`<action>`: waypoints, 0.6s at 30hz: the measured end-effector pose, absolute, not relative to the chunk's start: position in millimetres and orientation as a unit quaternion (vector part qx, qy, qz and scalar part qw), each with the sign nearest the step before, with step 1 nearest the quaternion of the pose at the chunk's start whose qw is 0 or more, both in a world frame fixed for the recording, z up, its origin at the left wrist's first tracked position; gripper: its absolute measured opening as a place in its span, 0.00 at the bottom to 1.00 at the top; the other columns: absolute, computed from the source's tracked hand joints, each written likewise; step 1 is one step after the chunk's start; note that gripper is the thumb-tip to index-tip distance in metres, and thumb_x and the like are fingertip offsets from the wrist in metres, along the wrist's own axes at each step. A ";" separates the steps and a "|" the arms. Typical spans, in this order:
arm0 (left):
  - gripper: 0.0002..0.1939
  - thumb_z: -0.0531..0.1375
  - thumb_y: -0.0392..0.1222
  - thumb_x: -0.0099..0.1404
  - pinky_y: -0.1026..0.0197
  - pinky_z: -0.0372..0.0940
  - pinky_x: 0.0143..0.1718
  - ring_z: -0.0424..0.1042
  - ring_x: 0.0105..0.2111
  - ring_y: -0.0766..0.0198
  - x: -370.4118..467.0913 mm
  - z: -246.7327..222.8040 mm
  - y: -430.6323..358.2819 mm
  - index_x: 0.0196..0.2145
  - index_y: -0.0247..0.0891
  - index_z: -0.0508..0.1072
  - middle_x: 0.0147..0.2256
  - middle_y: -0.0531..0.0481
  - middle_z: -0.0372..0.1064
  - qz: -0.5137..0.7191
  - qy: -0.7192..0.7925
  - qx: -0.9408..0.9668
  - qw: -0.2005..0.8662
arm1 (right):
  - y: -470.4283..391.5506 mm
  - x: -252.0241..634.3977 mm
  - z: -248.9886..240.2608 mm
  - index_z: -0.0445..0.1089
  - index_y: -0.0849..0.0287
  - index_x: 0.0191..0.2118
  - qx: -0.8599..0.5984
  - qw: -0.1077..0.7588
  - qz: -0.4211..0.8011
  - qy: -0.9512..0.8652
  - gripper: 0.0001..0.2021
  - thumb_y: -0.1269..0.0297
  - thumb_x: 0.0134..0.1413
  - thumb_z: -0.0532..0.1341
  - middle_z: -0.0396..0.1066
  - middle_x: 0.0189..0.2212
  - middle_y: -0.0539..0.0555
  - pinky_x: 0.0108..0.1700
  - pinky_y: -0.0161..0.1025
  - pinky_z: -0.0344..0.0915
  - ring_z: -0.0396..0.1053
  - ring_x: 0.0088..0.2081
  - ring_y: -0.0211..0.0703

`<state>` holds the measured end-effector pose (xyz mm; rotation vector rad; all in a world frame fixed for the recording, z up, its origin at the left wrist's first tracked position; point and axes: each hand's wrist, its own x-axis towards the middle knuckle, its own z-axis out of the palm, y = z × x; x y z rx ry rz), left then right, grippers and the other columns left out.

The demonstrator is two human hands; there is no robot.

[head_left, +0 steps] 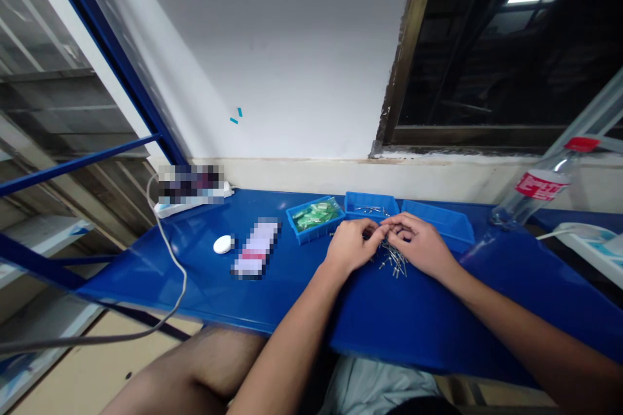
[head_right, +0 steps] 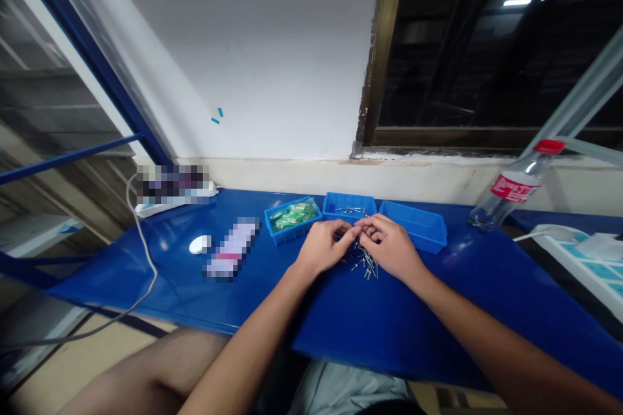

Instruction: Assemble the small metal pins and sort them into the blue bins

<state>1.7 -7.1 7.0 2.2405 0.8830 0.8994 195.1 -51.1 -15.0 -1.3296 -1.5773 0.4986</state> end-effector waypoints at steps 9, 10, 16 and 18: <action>0.14 0.61 0.42 0.72 0.59 0.74 0.50 0.82 0.45 0.56 0.9 -3.4 2.9 0.51 0.39 0.82 0.46 0.46 0.83 0.361 0.312 0.832 0.284 | -45.2 200.8 -26.4 0.76 0.56 0.43 -0.498 0.517 0.279 -0.638 0.14 0.51 0.60 0.67 0.78 0.44 0.58 0.48 0.46 0.78 0.78 0.44 0.49; 0.14 0.61 0.41 0.71 0.58 0.73 0.51 0.82 0.45 0.56 0.7 -5.4 4.5 0.51 0.40 0.82 0.46 0.46 0.83 0.364 0.308 0.834 0.278 | -44.7 200.8 -27.1 0.76 0.57 0.43 -0.501 0.524 0.287 -0.626 0.15 0.50 0.60 0.68 0.79 0.43 0.58 0.47 0.45 0.78 0.79 0.42 0.48; 0.12 0.64 0.35 0.68 0.57 0.75 0.50 0.82 0.41 0.58 2.3 -8.5 7.0 0.47 0.40 0.83 0.43 0.47 0.83 0.380 0.290 0.832 0.281 | -43.6 199.5 -25.9 0.74 0.57 0.41 -0.507 0.544 0.323 -0.585 0.22 0.45 0.51 0.74 0.79 0.36 0.57 0.43 0.43 0.79 0.79 0.38 0.47; 0.16 0.64 0.30 0.65 0.58 0.76 0.50 0.83 0.41 0.59 3.7 -6.6 5.3 0.49 0.39 0.82 0.43 0.47 0.83 0.396 0.297 0.809 0.317 | -43.8 198.6 -24.9 0.74 0.57 0.40 -0.505 0.545 0.322 -0.587 0.22 0.45 0.49 0.75 0.79 0.37 0.57 0.44 0.43 0.79 0.79 0.38 0.47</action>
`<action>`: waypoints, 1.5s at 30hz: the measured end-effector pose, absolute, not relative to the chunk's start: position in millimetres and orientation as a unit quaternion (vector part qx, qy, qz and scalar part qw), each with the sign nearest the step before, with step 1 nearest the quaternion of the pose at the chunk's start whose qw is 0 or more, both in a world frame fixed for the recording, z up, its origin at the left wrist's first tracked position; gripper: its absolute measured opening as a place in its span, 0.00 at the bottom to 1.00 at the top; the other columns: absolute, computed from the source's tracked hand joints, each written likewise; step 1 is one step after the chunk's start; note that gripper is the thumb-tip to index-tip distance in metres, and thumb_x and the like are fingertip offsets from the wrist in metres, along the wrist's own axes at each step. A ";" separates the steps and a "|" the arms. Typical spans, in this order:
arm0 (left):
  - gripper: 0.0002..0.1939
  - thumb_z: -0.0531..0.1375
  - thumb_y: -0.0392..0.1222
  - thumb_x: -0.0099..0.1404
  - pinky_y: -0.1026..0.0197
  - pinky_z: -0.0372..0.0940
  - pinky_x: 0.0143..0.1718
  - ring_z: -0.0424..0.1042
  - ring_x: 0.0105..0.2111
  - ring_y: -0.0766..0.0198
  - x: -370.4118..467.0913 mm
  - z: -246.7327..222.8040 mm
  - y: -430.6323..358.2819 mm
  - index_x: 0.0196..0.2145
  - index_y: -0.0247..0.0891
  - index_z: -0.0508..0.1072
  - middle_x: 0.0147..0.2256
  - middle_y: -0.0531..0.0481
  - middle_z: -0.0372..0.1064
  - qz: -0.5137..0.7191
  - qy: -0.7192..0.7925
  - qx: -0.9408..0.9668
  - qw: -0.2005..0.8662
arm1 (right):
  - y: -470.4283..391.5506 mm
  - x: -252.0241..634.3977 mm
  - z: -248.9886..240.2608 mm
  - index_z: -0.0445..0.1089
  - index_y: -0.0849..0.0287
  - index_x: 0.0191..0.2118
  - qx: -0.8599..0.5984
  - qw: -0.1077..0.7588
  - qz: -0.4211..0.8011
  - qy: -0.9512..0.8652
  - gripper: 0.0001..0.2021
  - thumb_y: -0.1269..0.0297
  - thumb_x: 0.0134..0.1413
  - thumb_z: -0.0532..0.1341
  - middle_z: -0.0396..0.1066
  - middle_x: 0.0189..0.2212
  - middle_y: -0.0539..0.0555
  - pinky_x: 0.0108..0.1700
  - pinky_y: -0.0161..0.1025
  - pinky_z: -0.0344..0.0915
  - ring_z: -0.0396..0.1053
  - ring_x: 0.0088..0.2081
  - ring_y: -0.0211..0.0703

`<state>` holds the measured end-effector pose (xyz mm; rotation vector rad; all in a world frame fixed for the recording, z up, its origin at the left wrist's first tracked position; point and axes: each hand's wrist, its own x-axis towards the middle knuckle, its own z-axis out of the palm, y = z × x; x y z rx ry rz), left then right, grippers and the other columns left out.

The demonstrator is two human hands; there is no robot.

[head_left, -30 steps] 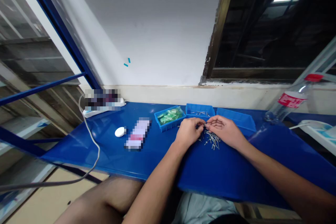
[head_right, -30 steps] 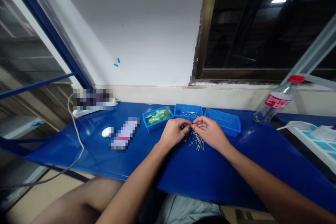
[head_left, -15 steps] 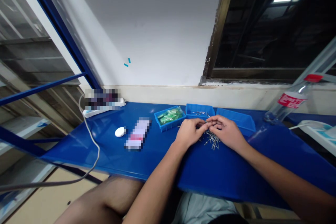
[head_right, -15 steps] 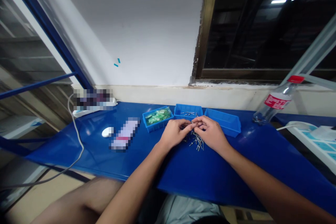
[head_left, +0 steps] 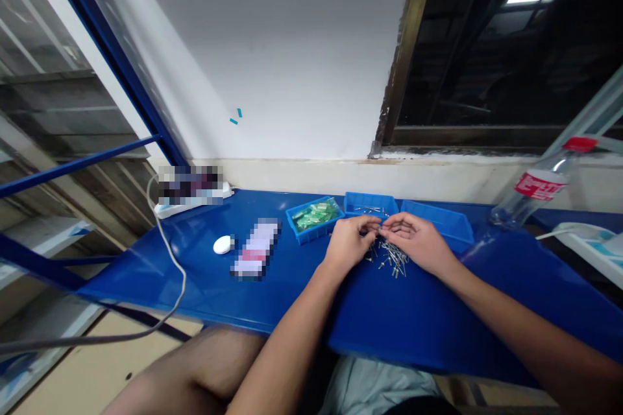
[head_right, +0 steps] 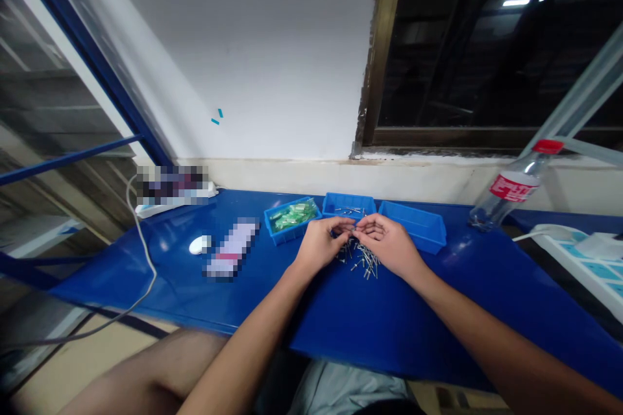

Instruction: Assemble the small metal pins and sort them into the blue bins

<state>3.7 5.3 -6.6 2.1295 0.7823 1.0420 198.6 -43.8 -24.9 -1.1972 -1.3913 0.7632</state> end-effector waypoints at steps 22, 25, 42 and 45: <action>0.21 0.63 0.30 0.69 0.48 0.76 0.55 0.82 0.50 0.55 5.8 -5.9 -0.3 0.59 0.39 0.74 0.49 0.43 0.81 0.430 0.253 0.725 0.474 | -51.1 194.1 -18.2 0.72 0.56 0.44 -0.525 0.553 0.191 -0.618 0.19 0.46 0.58 0.69 0.78 0.42 0.59 0.42 0.46 0.78 0.78 0.36 0.48; 0.22 0.62 0.31 0.69 0.48 0.77 0.55 0.82 0.50 0.55 5.8 -6.1 0.1 0.59 0.39 0.73 0.50 0.43 0.81 0.429 0.254 0.725 0.476 | -51.8 194.3 -17.3 0.72 0.56 0.44 -0.527 0.553 0.177 -0.620 0.18 0.47 0.58 0.69 0.78 0.41 0.59 0.41 0.46 0.78 0.77 0.36 0.47; 0.15 0.57 0.36 0.74 0.55 0.72 0.56 0.77 0.49 0.58 -8.3 7.3 3.4 0.54 0.41 0.78 0.49 0.45 0.77 0.451 0.332 0.817 0.141 | -57.1 189.5 -12.6 0.75 0.54 0.47 -0.532 0.518 0.178 -0.646 0.16 0.47 0.63 0.66 0.80 0.46 0.59 0.46 0.49 0.78 0.80 0.39 0.50; 0.15 0.56 0.36 0.75 0.55 0.70 0.53 0.74 0.50 0.56 -14.0 7.9 5.4 0.54 0.42 0.77 0.48 0.44 0.74 0.418 0.365 0.830 0.056 | -57.7 189.7 -12.0 0.76 0.54 0.47 -0.543 0.506 0.166 -0.650 0.16 0.47 0.63 0.65 0.80 0.46 0.59 0.43 0.48 0.78 0.79 0.36 0.49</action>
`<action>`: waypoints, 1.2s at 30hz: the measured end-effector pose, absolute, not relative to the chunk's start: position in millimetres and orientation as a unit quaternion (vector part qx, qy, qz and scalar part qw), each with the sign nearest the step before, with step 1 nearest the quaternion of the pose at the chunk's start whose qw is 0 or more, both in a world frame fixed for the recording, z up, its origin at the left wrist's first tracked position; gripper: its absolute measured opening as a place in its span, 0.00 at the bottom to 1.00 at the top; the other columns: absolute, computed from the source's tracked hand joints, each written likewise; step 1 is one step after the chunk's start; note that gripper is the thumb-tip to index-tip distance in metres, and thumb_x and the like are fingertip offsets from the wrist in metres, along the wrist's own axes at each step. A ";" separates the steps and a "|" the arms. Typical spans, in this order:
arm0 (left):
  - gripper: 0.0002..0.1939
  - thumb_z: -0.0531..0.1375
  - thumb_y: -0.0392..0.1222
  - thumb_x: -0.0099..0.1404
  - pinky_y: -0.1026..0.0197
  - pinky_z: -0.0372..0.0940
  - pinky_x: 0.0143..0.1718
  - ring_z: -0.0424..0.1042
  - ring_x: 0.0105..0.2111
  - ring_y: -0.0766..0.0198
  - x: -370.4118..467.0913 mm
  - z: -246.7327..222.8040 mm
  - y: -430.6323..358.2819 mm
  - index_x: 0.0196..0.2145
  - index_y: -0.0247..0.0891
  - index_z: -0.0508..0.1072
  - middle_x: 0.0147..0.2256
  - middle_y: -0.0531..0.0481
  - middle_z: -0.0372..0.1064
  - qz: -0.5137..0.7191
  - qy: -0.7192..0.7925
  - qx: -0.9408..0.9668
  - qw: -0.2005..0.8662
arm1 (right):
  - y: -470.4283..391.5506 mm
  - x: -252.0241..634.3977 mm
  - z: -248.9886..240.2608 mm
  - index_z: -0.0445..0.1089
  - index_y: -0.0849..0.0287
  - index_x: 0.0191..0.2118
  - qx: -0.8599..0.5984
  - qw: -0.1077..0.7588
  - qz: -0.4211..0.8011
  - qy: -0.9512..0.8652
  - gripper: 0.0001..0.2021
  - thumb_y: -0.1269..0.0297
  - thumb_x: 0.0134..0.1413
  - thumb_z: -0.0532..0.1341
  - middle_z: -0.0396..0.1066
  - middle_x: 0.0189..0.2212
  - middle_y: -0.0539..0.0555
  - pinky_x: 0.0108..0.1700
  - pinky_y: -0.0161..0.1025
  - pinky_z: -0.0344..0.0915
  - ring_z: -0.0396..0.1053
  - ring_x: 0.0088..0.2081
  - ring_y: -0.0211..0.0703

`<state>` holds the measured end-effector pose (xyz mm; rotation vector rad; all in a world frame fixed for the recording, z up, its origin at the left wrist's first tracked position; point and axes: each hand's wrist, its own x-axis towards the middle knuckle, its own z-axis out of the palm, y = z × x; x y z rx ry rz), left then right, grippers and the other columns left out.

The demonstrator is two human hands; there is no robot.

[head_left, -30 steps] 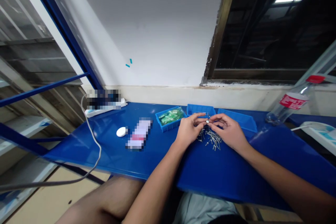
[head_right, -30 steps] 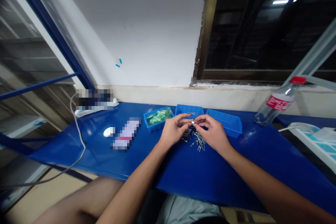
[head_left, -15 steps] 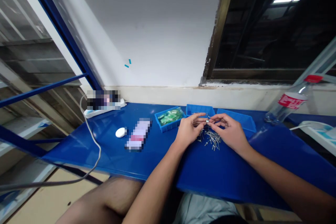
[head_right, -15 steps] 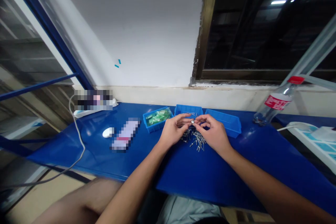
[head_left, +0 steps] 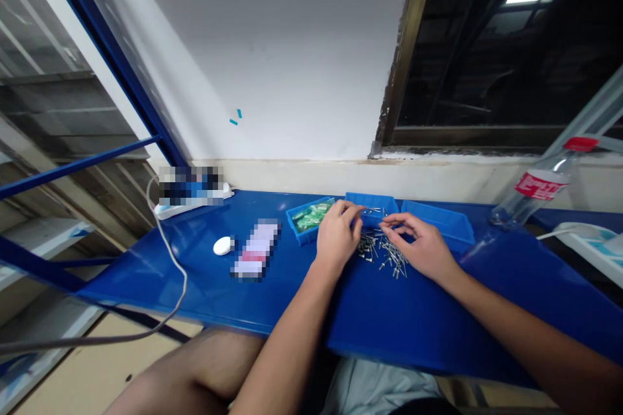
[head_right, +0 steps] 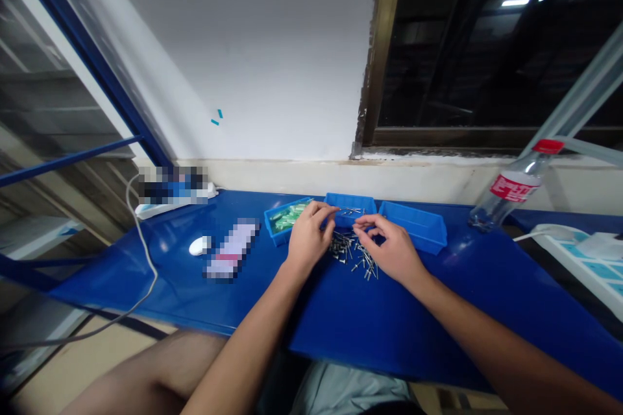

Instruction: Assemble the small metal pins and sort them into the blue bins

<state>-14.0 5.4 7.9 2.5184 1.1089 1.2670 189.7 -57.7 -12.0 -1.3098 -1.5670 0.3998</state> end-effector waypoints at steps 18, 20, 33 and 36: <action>0.13 0.55 0.38 0.76 0.52 0.67 0.54 0.74 0.48 0.54 3.2 8.8 21.1 0.52 0.40 0.77 0.47 0.43 0.78 0.331 0.327 0.884 0.041 | -64.4 188.7 -7.3 0.76 0.50 0.45 -0.536 0.501 0.065 -0.676 0.10 0.54 0.65 0.62 0.79 0.38 0.55 0.43 0.49 0.73 0.75 0.35 0.50; 0.15 0.54 0.37 0.76 0.51 0.67 0.53 0.73 0.48 0.52 17.0 15.3 23.0 0.53 0.39 0.78 0.47 0.43 0.79 0.299 0.289 0.908 0.038 | -69.0 189.1 -4.5 0.76 0.50 0.46 -0.520 0.534 0.027 -0.666 0.09 0.55 0.66 0.62 0.78 0.38 0.55 0.45 0.50 0.72 0.75 0.36 0.52; 0.13 0.54 0.39 0.74 0.48 0.64 0.56 0.70 0.50 0.50 90.2 -3.8 19.1 0.41 0.36 0.79 0.45 0.41 0.77 0.244 0.266 0.930 0.071 | -76.3 195.4 -4.7 0.74 0.49 0.48 -0.485 0.561 -0.007 -0.671 0.09 0.58 0.64 0.62 0.77 0.39 0.58 0.48 0.58 0.73 0.75 0.40 0.56; 0.13 0.54 0.38 0.74 0.48 0.64 0.55 0.69 0.51 0.48 91.0 -3.2 19.7 0.39 0.36 0.79 0.43 0.41 0.77 0.236 0.270 0.932 0.053 | -75.5 194.3 -2.8 0.73 0.49 0.49 -0.476 0.551 -0.015 -0.685 0.09 0.60 0.65 0.61 0.76 0.39 0.58 0.48 0.57 0.73 0.74 0.40 0.56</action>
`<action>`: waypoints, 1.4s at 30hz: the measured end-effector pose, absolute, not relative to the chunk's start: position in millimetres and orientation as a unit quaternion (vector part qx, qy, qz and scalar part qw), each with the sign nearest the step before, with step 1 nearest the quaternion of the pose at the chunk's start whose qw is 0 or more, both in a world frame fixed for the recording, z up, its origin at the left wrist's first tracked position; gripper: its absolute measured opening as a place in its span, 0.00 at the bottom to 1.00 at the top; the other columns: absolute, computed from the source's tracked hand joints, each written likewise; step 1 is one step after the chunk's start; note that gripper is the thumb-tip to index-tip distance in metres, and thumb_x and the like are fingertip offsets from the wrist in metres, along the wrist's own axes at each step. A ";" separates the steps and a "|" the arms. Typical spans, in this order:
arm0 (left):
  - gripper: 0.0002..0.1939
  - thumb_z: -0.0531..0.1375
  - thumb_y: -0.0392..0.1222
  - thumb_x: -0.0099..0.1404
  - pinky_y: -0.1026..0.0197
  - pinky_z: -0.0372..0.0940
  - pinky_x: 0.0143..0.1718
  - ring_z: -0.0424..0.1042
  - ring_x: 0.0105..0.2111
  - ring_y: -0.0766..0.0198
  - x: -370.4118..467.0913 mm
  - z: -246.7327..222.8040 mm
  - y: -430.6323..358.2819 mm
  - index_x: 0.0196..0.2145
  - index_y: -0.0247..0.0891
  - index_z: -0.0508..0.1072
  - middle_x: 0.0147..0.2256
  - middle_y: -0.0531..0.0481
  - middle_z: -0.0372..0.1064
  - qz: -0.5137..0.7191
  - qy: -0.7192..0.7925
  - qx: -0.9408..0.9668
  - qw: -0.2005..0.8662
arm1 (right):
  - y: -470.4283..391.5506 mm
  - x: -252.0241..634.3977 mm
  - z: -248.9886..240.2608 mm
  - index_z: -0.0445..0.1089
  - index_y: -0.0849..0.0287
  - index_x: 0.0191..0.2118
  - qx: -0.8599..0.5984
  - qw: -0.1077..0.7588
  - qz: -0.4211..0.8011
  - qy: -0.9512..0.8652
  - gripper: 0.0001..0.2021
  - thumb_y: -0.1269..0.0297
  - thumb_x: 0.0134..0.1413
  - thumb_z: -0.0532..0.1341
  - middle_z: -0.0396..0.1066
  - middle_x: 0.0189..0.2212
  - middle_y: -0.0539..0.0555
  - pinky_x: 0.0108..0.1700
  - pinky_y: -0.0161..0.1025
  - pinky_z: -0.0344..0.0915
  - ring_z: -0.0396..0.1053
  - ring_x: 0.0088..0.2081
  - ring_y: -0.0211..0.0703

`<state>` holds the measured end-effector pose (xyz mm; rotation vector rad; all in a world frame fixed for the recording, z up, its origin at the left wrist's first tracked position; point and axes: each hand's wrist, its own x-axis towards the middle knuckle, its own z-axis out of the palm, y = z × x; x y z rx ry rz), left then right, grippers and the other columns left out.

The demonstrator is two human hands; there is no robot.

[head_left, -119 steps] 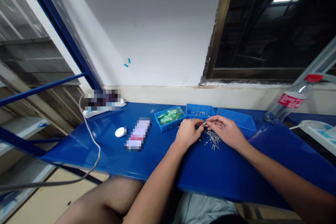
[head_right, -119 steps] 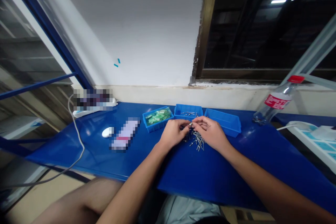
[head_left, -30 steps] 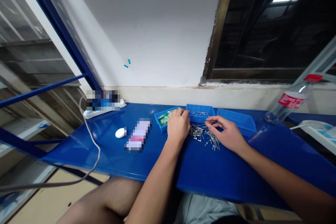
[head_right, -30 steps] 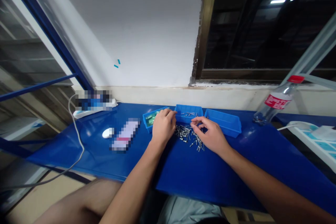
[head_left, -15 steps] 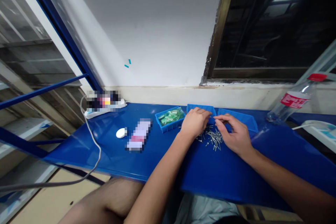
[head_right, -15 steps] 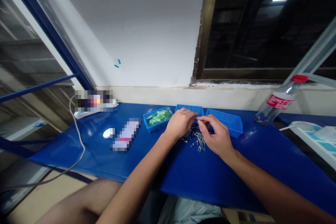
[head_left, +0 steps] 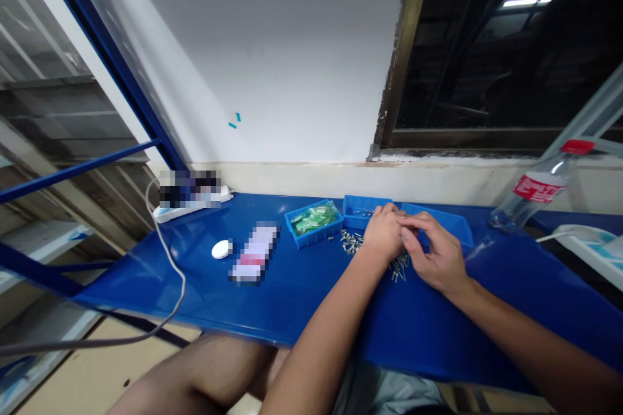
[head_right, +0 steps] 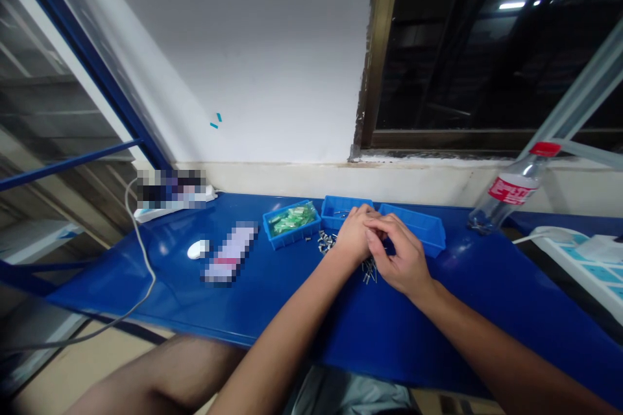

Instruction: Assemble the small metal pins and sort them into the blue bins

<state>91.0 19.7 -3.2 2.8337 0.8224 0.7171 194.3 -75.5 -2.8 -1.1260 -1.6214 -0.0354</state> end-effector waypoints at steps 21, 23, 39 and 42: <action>0.15 0.53 0.37 0.76 0.47 0.64 0.59 0.65 0.58 0.50 0.7 19.7 12.0 0.55 0.38 0.74 0.55 0.41 0.72 0.322 0.305 0.896 -0.014 | -54.2 199.8 -16.8 0.74 0.54 0.48 -0.481 0.331 0.007 -0.812 0.07 0.64 0.67 0.63 0.77 0.46 0.56 0.57 0.55 0.68 0.73 0.49 0.54; 0.15 0.53 0.37 0.76 0.47 0.64 0.59 0.67 0.56 0.51 -5.3 16.4 9.8 0.55 0.38 0.74 0.53 0.41 0.73 0.346 0.310 0.885 0.002 | -50.0 202.1 -24.5 0.75 0.54 0.49 -0.472 0.303 0.010 -0.828 0.08 0.65 0.66 0.64 0.78 0.48 0.57 0.57 0.55 0.69 0.72 0.52 0.55; 0.11 0.55 0.34 0.73 0.49 0.67 0.57 0.72 0.48 0.54 6.7 -1.3 7.5 0.48 0.36 0.77 0.47 0.43 0.77 0.347 0.261 0.897 0.083 | -42.6 203.9 -36.0 0.75 0.55 0.39 -0.495 0.293 0.002 -0.818 0.07 0.72 0.65 0.60 0.78 0.38 0.57 0.47 0.47 0.73 0.75 0.45 0.52; 0.11 0.55 0.35 0.73 0.49 0.67 0.58 0.72 0.48 0.54 11.8 -3.7 7.2 0.47 0.36 0.78 0.47 0.43 0.78 0.339 0.257 0.901 0.084 | -42.9 202.9 -35.5 0.74 0.55 0.39 -0.494 0.296 0.006 -0.818 0.06 0.72 0.64 0.60 0.78 0.38 0.57 0.47 0.47 0.73 0.75 0.45 0.53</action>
